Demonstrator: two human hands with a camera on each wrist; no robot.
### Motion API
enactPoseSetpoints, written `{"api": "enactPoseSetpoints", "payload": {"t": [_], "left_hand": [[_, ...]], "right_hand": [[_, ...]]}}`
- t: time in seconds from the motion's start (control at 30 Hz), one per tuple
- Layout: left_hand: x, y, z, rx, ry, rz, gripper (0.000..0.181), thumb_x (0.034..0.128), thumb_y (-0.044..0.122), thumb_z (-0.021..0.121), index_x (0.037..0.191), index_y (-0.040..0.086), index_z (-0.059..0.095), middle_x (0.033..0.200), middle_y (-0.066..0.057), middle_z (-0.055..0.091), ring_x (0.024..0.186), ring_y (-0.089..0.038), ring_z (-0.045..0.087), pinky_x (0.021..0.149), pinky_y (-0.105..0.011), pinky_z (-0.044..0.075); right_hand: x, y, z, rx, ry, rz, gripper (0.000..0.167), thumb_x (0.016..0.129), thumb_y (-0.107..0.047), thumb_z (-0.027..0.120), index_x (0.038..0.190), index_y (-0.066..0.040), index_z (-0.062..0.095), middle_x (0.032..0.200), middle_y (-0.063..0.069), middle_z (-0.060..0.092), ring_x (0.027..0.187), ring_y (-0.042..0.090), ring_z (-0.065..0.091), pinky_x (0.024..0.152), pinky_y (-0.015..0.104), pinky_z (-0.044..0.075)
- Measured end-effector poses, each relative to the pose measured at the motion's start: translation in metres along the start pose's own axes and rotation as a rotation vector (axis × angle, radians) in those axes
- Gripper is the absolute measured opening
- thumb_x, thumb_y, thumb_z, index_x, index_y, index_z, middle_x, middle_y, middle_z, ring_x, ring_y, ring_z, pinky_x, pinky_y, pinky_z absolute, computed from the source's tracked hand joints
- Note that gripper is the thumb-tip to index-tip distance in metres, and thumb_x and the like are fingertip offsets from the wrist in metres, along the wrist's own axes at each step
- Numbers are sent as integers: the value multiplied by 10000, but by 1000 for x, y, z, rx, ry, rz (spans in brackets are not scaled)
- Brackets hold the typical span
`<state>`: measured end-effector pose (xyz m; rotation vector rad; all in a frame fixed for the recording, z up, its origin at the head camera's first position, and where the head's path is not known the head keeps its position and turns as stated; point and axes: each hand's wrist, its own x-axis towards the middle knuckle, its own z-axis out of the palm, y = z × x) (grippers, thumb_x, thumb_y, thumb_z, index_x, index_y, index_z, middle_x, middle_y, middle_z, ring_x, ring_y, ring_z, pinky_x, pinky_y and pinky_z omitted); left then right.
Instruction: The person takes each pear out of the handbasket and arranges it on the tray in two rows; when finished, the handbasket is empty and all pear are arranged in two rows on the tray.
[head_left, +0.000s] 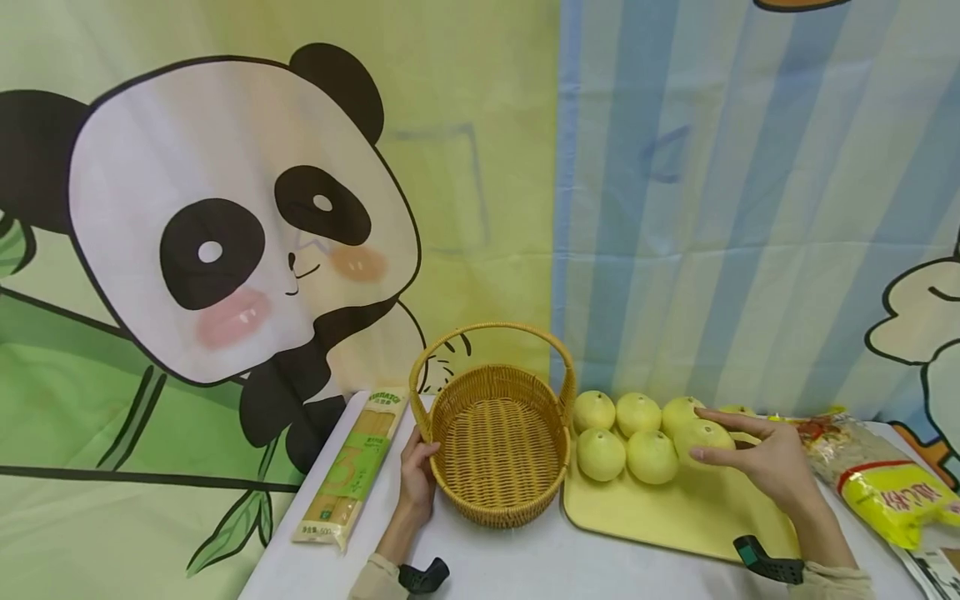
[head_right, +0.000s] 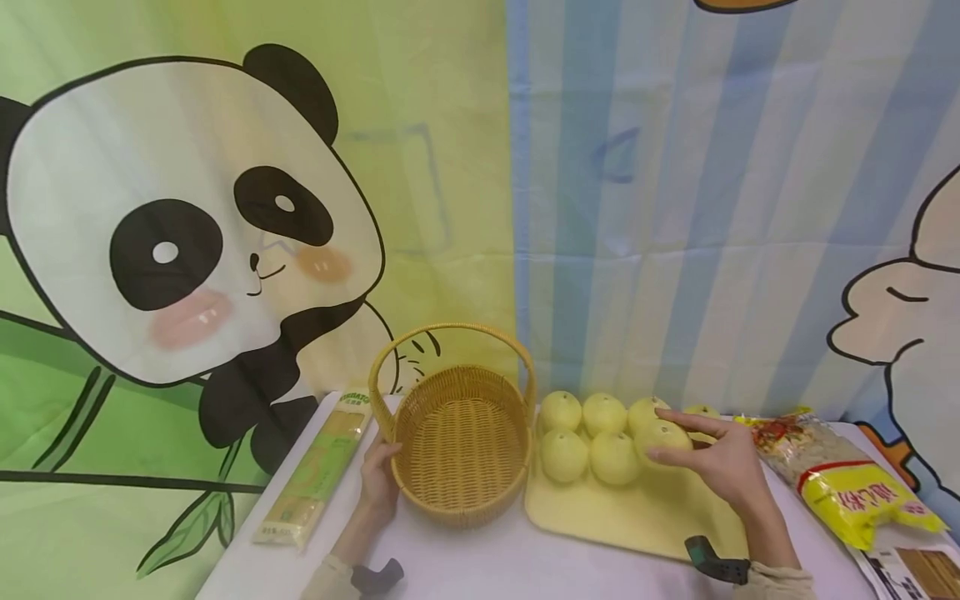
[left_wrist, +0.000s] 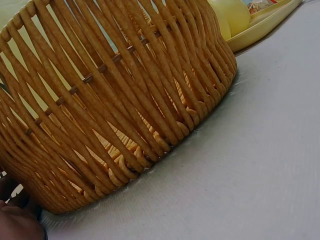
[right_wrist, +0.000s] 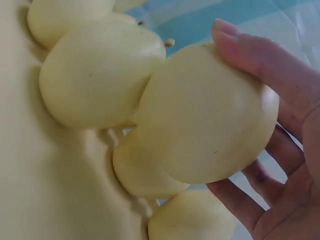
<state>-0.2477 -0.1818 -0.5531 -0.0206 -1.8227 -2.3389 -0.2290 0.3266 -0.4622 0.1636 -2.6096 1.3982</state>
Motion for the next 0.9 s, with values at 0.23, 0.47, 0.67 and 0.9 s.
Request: {"api": "enactPoseSetpoints", "payload": {"t": [0.23,0.47,0.67,0.9], "left_hand": [[0,0,1,15,-4,2,698,921,153,440,1619,157,427,1580,-190,483,1407,-361,493,1073,-296,470],[-1,2,0,15,7,-8,680,925,147,438,1605,153,444,1579,-194,484,1397,-364,496,1066,-289,474],[2,2,1,8,10,-18,676,926,153,440,1602,135,443,1587,-194,474,1413,-358,482,1073,-298,467],[6,7,-4,-59,-4,-74,736,921,148,407,1655,144,364,1681,-114,395,1535,-284,374,1147,-273,350]], "right_hand": [[-1,17,-1,-76,-47,42,649,822,-397,909,1394,-158,717,1297,-194,714,1310,79,580,940,319,572],[-3,26,9,-96,-19,68,633,806,-435,913,1347,-151,747,1216,-308,671,1176,-15,599,880,310,567],[-2,33,14,-77,-1,47,615,811,-424,910,1331,-135,754,1211,-299,673,1007,-262,503,798,166,555],[-1,35,15,-125,-28,-45,566,820,-336,911,1323,-130,755,1293,-42,748,1053,-276,476,825,181,580]]}}
